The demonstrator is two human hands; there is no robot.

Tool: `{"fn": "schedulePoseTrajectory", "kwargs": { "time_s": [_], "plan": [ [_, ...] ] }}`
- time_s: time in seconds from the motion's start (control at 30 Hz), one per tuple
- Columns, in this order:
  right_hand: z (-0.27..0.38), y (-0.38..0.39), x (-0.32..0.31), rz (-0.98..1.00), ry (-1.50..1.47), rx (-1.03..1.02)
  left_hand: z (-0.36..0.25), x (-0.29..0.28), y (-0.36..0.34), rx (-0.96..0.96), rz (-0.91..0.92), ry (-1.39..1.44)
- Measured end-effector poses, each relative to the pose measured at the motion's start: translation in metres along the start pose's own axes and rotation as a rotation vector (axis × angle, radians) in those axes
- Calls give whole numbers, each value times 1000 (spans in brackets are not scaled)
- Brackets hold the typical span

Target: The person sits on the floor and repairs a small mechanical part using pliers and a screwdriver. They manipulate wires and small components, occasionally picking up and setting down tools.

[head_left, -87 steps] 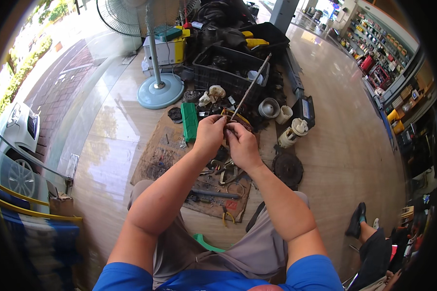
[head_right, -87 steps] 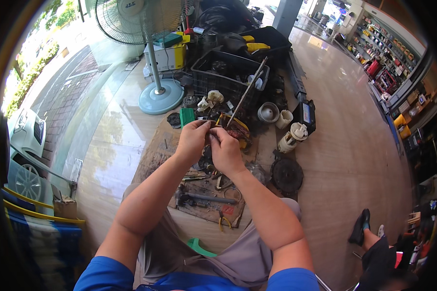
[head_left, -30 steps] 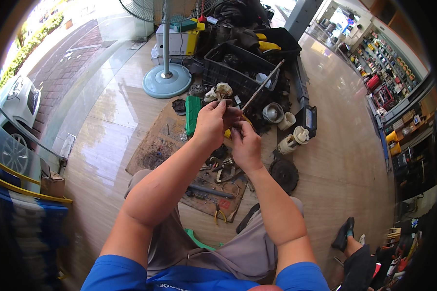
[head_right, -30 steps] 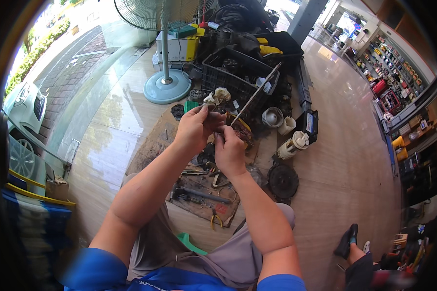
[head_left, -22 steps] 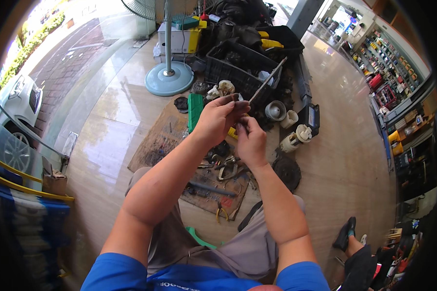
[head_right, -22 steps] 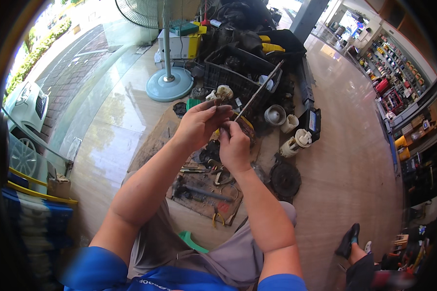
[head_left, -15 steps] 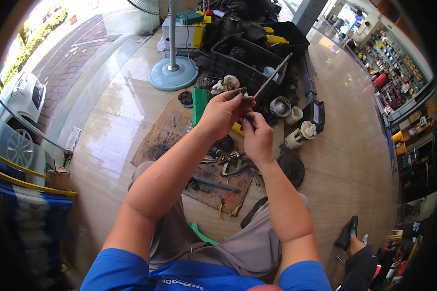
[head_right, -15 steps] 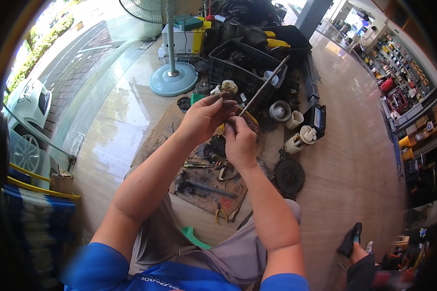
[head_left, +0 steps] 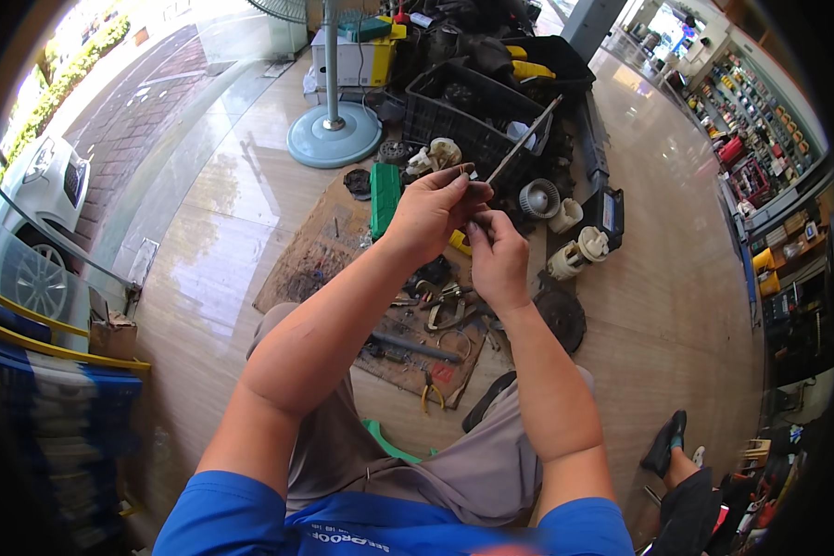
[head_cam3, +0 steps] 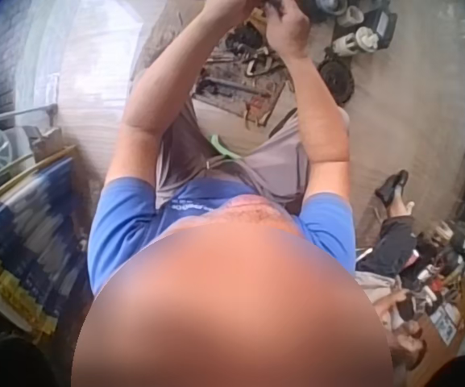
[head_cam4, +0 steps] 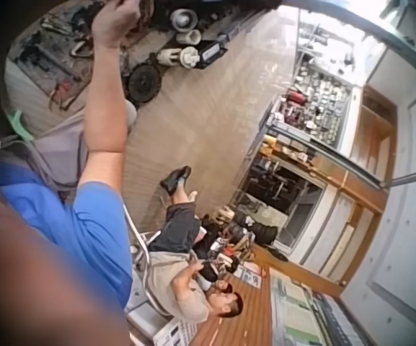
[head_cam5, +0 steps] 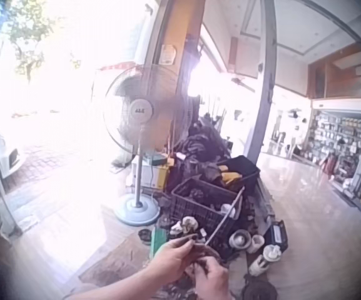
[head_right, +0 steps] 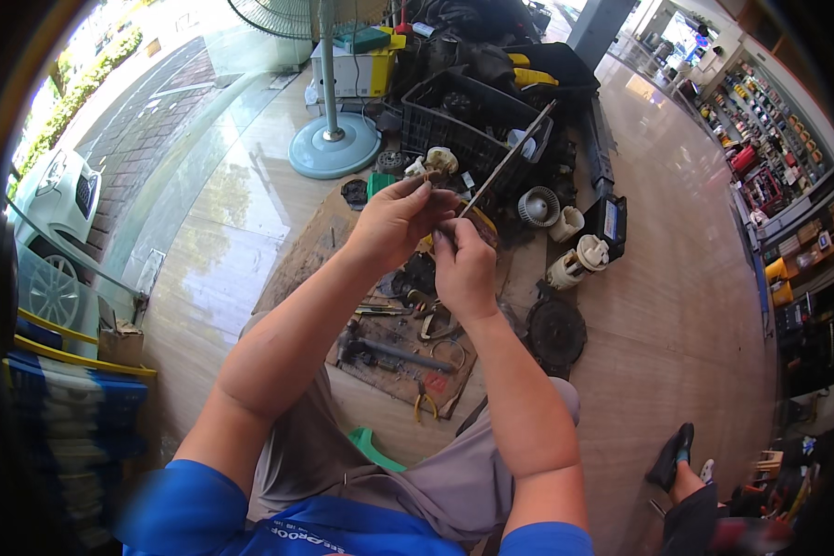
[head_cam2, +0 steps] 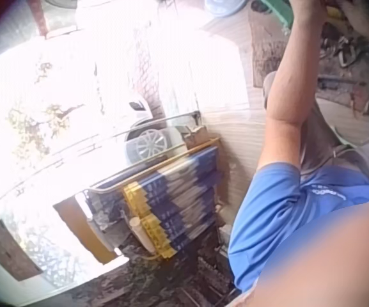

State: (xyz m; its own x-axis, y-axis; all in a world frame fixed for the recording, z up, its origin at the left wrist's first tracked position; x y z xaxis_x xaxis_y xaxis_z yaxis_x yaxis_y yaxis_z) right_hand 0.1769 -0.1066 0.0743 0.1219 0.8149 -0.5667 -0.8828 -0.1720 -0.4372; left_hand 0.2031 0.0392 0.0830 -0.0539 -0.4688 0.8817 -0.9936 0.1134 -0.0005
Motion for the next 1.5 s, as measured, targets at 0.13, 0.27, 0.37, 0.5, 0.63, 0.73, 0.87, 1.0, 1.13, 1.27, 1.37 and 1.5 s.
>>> {"fn": "schedulePoseTrajectory", "kwargs": {
  "time_s": [0.13,0.27,0.37,0.5,0.63,0.73,0.87,1.0,1.13,1.27,1.37,1.5],
  "plan": [
    [-1,1,1,-7,28,7,2,1,1,6,9,-24],
    [2,2,2,-19,51,-15,-1,4,3,7,-31,-56],
    [1,-1,7,-32,-119,13,-6,5,1,38,-52,-15],
    [12,1,5,92,-247,132,-16,7,1,93,-112,32],
    [6,2,8,86,-179,119,-20,11,-1,93,-182,66],
    [5,3,1,160,-31,40,-23,6,-1,77,-206,21],
    [-1,7,-9,310,1,86,-16,3,5,-42,-145,-43],
    [-2,7,-22,521,49,37,-29,2,19,-256,-3,-192],
    [0,8,-35,581,137,-38,-29,5,35,-394,76,-280],
    [-3,6,-48,595,256,-60,-25,4,35,-473,76,-354],
    [-10,0,-56,553,338,-110,-20,11,38,-500,38,-438],
    [-25,-7,-69,442,417,-110,-14,18,36,-582,77,-751]
  ]
}}
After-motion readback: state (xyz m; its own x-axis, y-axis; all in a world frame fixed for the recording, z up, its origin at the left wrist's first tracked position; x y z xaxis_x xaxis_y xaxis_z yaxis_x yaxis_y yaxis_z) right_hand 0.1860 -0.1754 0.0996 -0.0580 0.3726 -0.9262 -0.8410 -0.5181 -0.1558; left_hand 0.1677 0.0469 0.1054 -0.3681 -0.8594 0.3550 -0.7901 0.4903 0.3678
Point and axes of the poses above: each hand's wrist, its own y-axis away from the middle knuckle, its own x-axis out of the palm, z = x × y, the point moved 1 cm from there along -y, towards the middle knuckle, and after that the axes turned 11 degrees about y, right-handed, at the moved point
